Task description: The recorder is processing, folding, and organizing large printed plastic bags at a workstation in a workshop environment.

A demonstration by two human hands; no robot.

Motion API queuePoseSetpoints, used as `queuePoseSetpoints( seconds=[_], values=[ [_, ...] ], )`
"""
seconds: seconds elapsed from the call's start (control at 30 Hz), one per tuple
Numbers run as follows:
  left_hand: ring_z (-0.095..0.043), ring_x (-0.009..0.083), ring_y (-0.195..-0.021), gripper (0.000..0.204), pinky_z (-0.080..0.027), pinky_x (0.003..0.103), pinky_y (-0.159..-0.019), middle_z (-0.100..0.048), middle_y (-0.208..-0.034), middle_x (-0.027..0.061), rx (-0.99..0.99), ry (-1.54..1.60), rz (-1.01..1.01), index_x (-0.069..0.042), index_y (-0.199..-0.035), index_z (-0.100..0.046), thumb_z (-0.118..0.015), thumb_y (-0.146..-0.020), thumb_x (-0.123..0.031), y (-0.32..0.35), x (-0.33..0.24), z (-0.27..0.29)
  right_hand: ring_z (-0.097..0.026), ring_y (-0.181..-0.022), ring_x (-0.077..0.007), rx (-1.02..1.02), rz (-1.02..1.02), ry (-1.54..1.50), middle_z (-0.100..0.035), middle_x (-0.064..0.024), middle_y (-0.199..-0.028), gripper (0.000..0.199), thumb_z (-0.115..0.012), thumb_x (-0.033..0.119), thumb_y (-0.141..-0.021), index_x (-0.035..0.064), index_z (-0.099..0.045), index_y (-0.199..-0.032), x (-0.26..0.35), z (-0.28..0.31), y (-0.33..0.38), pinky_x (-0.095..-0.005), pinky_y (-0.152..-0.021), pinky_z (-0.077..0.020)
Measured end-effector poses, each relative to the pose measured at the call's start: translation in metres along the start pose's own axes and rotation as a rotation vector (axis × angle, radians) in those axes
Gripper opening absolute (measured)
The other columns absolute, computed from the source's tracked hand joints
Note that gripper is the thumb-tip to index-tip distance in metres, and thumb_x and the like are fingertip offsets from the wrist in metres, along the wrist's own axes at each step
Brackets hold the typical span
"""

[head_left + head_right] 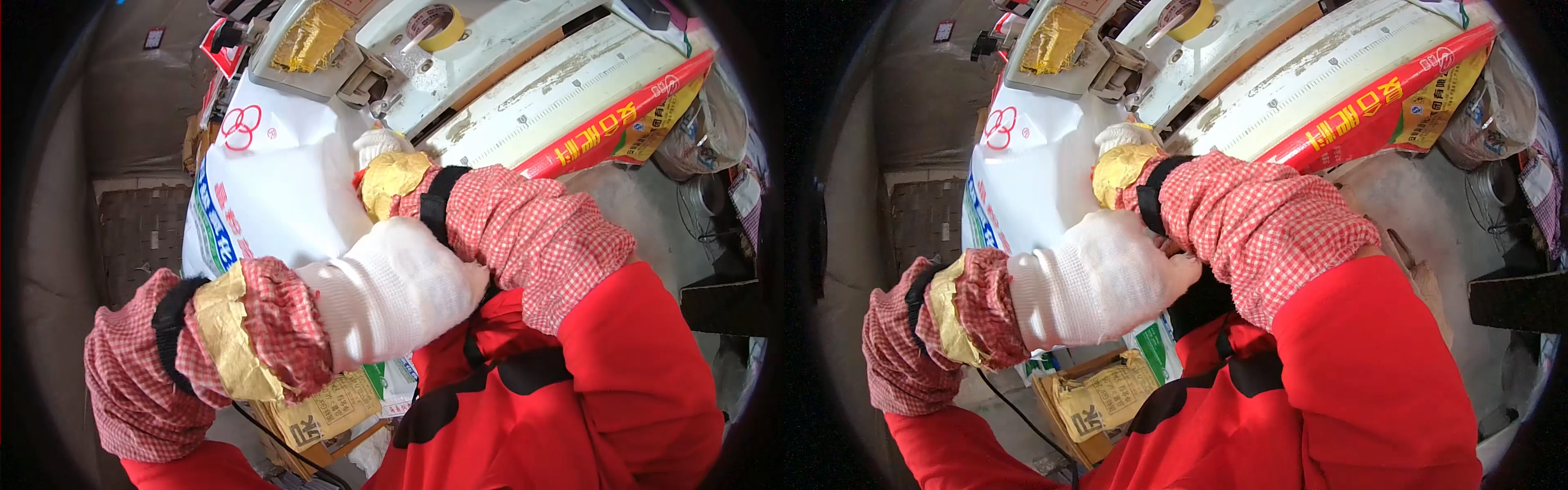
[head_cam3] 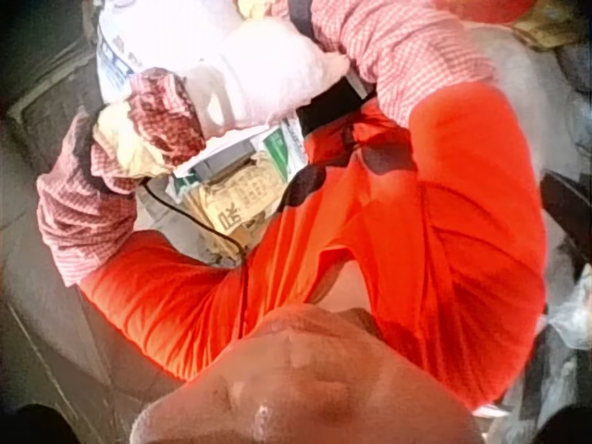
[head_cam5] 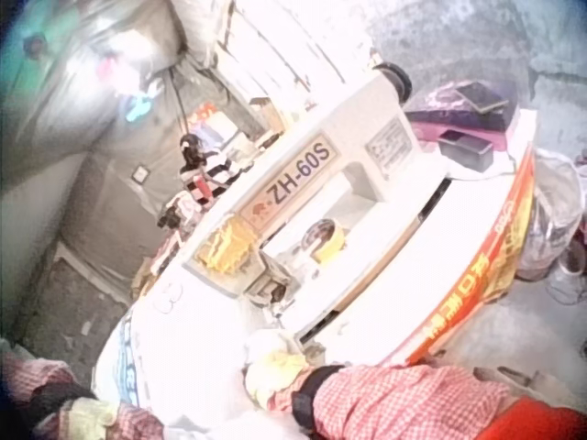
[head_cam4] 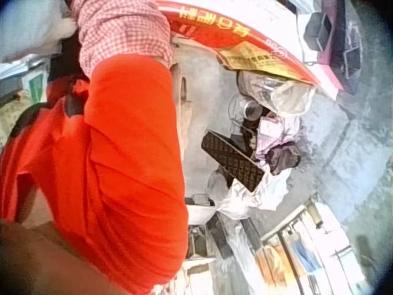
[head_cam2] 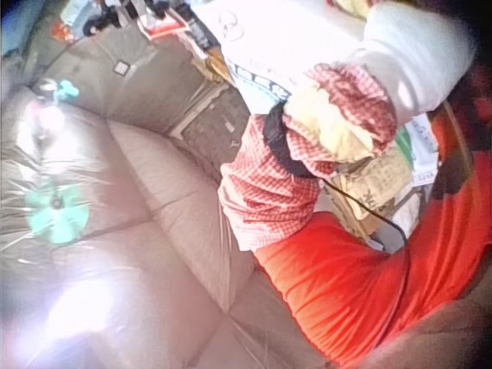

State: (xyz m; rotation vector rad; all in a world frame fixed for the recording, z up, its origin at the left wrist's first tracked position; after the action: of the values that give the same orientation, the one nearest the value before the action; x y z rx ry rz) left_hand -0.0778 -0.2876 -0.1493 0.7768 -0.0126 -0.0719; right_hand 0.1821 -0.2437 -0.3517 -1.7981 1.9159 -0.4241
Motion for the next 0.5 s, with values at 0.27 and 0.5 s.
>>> queuePoseSetpoints(
  seconds=[0.27, 0.5],
  values=[
    [-0.056, 0.0346, -0.073, 0.039, -0.044, 0.04, -0.076, -0.056, -0.067, 0.0158, 0.069, -0.383, 0.19, -0.008, -0.079, -0.063, -0.075, -0.054, -0.035, 0.038, 0.079, 0.046, -0.058, -0.057, -0.0286, 0.069, -0.134, -0.901, -0.06, -0.0072, -0.065, 0.038, -0.051, 0.05, -0.084, 0.0138, -0.058, -0.073, -0.004, -0.128, 0.036, -0.0435, -0.059, -0.0491],
    [-0.055, 0.0257, -0.057, 0.009, -0.044, 0.036, -0.053, -0.057, -0.063, 0.0057, -0.05, 0.234, -0.058, -0.008, -0.067, -0.063, -0.065, -0.069, -0.016, 0.078, 0.029, 0.017, -0.06, -0.054, -0.0245, 0.426, 0.024, -3.11, -0.06, -0.0109, -0.061, 0.018, -0.053, 0.007, -0.075, -0.0004, -0.061, -0.089, 0.013, -0.166, 0.035, -0.038, -0.05, -0.0491]
  ],
)
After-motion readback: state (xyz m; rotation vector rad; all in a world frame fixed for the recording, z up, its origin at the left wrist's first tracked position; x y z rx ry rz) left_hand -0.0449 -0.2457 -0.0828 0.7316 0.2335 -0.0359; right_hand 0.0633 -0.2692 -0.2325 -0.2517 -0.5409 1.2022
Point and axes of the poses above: each hand's wrist, its own y-axis away from the middle knuckle, its own z-axis out of the back of the hand, x = y × z, the point moved 7 cm from there along -y, towards the middle knuckle
